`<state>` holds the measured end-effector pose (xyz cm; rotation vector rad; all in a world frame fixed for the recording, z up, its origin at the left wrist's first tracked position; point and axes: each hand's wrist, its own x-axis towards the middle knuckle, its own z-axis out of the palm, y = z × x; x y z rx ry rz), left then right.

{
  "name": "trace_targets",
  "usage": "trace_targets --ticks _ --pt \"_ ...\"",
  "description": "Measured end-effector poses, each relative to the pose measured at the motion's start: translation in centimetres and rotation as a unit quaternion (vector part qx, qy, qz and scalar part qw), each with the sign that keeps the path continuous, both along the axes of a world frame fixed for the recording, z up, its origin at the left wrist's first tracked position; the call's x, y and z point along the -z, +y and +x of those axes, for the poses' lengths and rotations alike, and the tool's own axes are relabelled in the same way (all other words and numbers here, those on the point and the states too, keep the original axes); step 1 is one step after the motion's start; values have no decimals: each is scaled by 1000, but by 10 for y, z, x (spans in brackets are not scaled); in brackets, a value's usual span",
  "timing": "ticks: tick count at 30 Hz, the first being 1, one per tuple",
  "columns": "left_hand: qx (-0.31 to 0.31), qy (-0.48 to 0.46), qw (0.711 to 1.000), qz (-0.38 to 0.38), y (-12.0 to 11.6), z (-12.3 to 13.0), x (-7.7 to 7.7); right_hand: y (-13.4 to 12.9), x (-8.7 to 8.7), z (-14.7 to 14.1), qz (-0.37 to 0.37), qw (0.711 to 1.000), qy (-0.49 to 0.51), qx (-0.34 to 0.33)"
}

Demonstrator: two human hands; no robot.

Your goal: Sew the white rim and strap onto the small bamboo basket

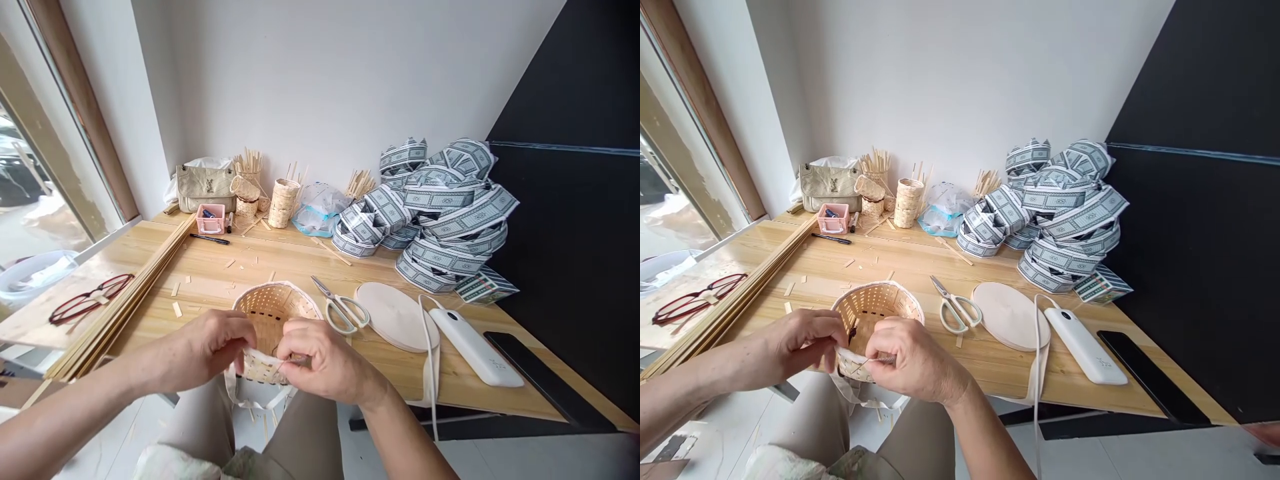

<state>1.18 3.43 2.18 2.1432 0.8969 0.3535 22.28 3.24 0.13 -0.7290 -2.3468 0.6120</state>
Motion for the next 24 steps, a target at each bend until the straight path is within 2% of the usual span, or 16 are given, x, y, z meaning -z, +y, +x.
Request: trace_targets --ticks 5,9,12,15,18,22,24 --pt "-62 -82 993 -51 -4 7 9 0 1 1 7 1000 -7 -4" --pt "-120 -164 979 7 -3 15 28 0 1 1 10 1000 -7 -4" --pt "-123 -200 972 21 -4 17 39 0 1 1 10 1000 -7 -4" --pt "-104 -210 972 24 -6 17 37 0 0 1 5 1000 -9 -5" --pt "-88 -174 979 53 -9 17 30 0 -1 1 -2 1000 -11 -2" --pt "-97 -118 984 88 -13 17 26 0 -1 1 -5 1000 -15 0" --pt "-100 -116 986 73 -14 16 28 1 0 1 -6 1000 -15 -1"
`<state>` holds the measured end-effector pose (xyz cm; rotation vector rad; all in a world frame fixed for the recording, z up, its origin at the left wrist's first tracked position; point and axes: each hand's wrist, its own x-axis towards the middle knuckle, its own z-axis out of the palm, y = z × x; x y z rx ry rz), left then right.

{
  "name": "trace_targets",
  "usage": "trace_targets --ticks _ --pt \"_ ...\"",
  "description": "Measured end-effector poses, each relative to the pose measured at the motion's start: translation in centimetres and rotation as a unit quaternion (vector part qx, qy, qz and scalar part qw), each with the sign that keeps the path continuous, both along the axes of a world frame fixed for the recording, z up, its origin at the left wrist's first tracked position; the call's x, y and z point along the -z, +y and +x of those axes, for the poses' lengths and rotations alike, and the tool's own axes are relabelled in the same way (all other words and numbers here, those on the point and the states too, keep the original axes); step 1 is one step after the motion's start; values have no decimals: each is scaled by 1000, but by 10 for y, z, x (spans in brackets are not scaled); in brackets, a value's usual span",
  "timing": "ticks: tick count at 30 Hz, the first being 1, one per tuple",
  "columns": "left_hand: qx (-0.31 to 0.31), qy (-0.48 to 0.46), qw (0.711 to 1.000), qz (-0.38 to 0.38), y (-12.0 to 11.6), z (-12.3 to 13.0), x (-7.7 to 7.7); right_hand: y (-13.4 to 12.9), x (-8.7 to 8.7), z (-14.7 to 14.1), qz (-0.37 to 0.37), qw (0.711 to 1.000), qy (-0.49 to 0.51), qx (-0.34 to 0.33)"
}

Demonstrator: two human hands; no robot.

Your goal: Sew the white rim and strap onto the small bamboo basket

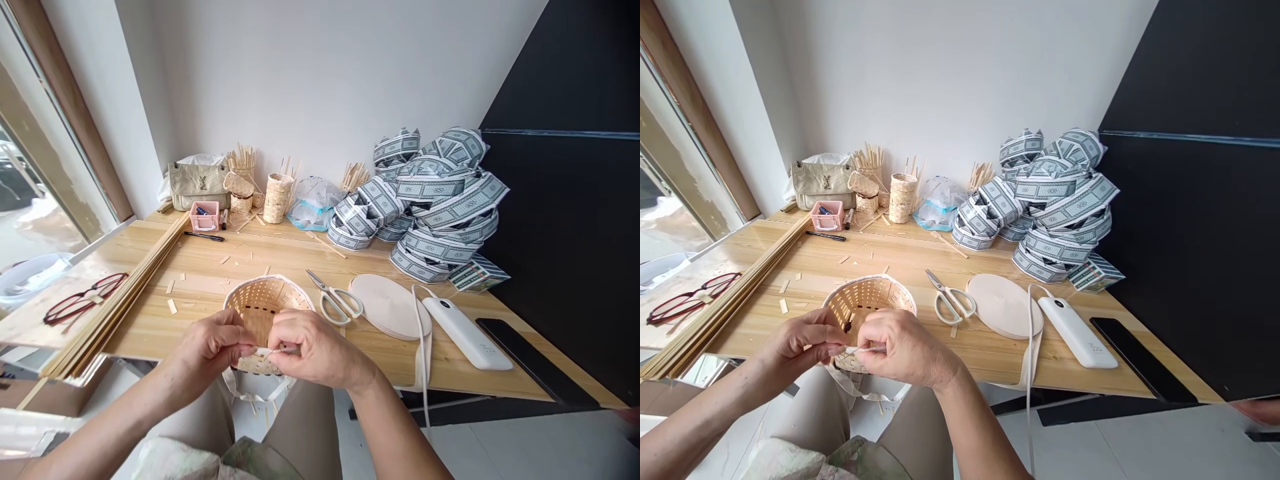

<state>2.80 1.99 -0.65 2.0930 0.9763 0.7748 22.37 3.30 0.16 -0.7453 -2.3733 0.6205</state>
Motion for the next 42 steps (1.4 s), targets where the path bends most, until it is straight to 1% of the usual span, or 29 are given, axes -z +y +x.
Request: trace_targets --ticks 3,5,10,15,19,21,26,29,31,32,35,38,40,42 --pt "11 -37 997 -63 -1 0 6 0 0 0 -6 1000 -2 -1" --pt "14 -55 994 -89 -1 1 9 1 1 0 -8 1000 -5 1" --pt "7 -78 996 -51 0 1 11 0 1 0 -9 1000 -2 1" --pt "7 -114 992 -44 -1 2 17 1 0 0 -13 1000 9 -8" --pt "-45 -127 989 -54 -2 7 20 1 -1 0 -15 1000 -4 -10" --pt "-56 -123 989 -62 -2 9 20 1 0 0 -17 1000 -11 -8" --pt "-27 -127 990 -57 -2 11 15 2 -2 2 -18 999 -33 -7" --pt "-7 -113 993 -18 -3 10 13 1 -10 8 -33 999 -16 -21" --pt "5 -93 995 33 -4 7 10 -1 -18 15 -24 1000 12 0" --pt "9 -77 994 72 -4 5 8 -3 -23 19 -9 1000 22 19" --pt "11 -19 978 209 -7 -2 0 -14 -39 29 67 996 18 61" --pt "29 31 946 322 -10 -8 -6 -24 -51 34 162 984 -46 61" --pt "33 60 930 362 -12 -10 -8 -29 -57 34 232 965 -112 56" --pt "20 77 928 364 -13 -11 -9 -32 -60 33 285 943 -163 52"
